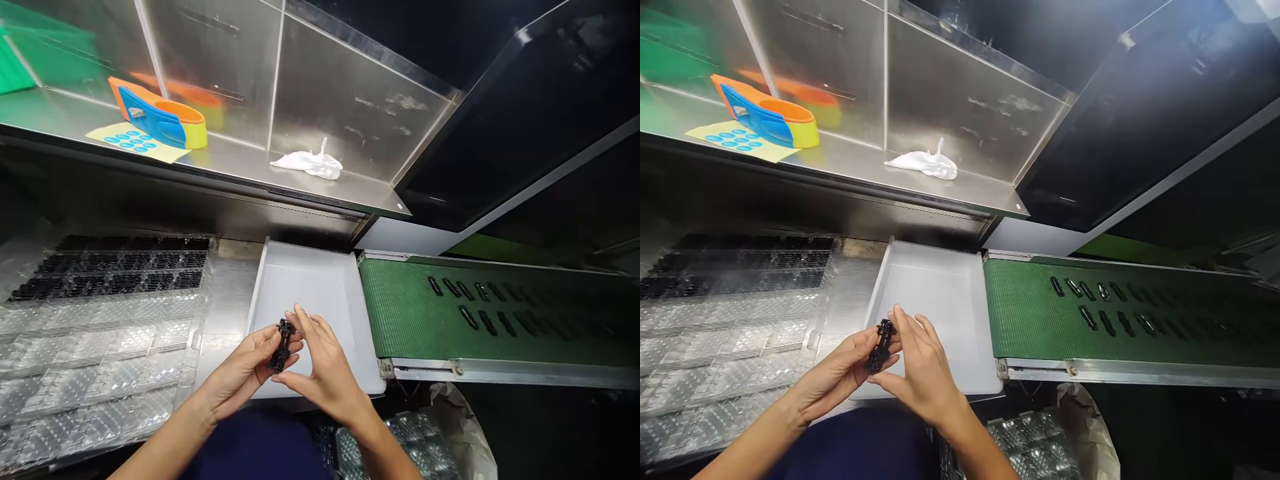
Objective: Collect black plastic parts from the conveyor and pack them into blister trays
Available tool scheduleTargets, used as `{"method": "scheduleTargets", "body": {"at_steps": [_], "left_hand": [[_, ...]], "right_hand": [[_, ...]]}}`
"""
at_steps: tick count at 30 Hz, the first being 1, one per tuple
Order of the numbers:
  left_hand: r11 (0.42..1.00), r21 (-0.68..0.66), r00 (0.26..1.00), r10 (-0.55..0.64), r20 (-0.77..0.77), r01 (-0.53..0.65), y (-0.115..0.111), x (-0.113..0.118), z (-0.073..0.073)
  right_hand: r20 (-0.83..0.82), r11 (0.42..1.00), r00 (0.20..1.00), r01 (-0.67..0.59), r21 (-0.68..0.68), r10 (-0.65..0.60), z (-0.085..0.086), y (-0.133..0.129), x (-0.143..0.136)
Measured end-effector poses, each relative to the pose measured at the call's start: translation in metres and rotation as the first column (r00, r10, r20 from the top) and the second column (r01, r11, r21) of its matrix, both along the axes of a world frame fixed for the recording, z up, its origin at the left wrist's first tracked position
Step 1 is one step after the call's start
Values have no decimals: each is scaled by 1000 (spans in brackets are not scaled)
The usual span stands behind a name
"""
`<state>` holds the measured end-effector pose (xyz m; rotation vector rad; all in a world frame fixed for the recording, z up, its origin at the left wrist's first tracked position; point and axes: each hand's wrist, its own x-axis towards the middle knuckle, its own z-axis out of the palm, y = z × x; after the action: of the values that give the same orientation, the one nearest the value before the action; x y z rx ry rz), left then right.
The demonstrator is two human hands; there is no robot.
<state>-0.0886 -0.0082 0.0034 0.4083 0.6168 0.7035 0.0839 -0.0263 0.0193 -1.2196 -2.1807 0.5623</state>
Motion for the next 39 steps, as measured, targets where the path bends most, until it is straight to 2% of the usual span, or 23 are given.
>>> {"method": "scheduleTargets", "body": {"at_steps": [7,9,11,12,13,14,15,17,19,20,22,24,26,29,32,33,35,37,39], "left_hand": [[981,89,979,-159,-128,171,12,28,-7],[970,83,966,-214,-144,227,17,41,-10],[968,64,961,-233,-152,244,20,58,-13],[970,50,961,-229,-154,239,22,67,-14],[973,36,964,-220,-152,227,23,76,-15],[977,17,968,-207,-143,212,25,85,-15],[981,-6,973,-191,-130,192,26,93,-15],[987,-65,982,-153,-106,147,30,108,-15],[987,-119,988,-119,-99,107,34,119,-14],[987,-135,989,-106,-100,92,36,123,-13],[989,-136,991,-79,-107,64,40,128,-13],[994,-104,993,-42,-112,30,43,130,-14],[999,-48,993,-13,-121,7,44,130,-15],[999,47,991,5,-137,1,43,126,-14],[991,131,991,20,-136,-2,41,113,-12],[988,153,991,26,-134,-5,40,107,-11],[985,175,988,35,-150,-8,39,91,-10],[984,177,980,11,-198,25,38,73,-9],[976,188,969,-57,-241,105,36,56,-8]], "right_hand": [[92,998,996,-14,-55,19,4,-4,31],[98,995,994,-45,-86,53,3,1,48],[80,985,992,-85,-148,97,-1,16,77],[75,984,996,-31,-178,46,-4,27,97],[81,978,994,81,-194,-66,-7,40,122],[98,946,966,256,-199,-240,-9,53,151],[114,872,886,463,-160,-450,-10,67,182],[106,726,731,682,-86,-674,-9,88,244],[77,624,626,780,-57,-776,-5,99,295],[59,593,596,803,-58,-801,-3,101,313],[14,570,572,818,-79,-820,0,102,331],[-42,591,591,798,-119,-806,0,98,324],[-106,650,642,738,-180,-759,-4,90,291],[-202,774,757,553,-309,-622,-13,66,211],[-327,869,848,267,-417,-418,-15,35,131],[-344,890,865,215,-403,-365,-13,26,111],[-273,936,921,197,-292,-279,-6,13,85],[-85,973,976,187,-132,-199,2,8,73],[60,996,995,79,-48,-77,9,9,68]]}}
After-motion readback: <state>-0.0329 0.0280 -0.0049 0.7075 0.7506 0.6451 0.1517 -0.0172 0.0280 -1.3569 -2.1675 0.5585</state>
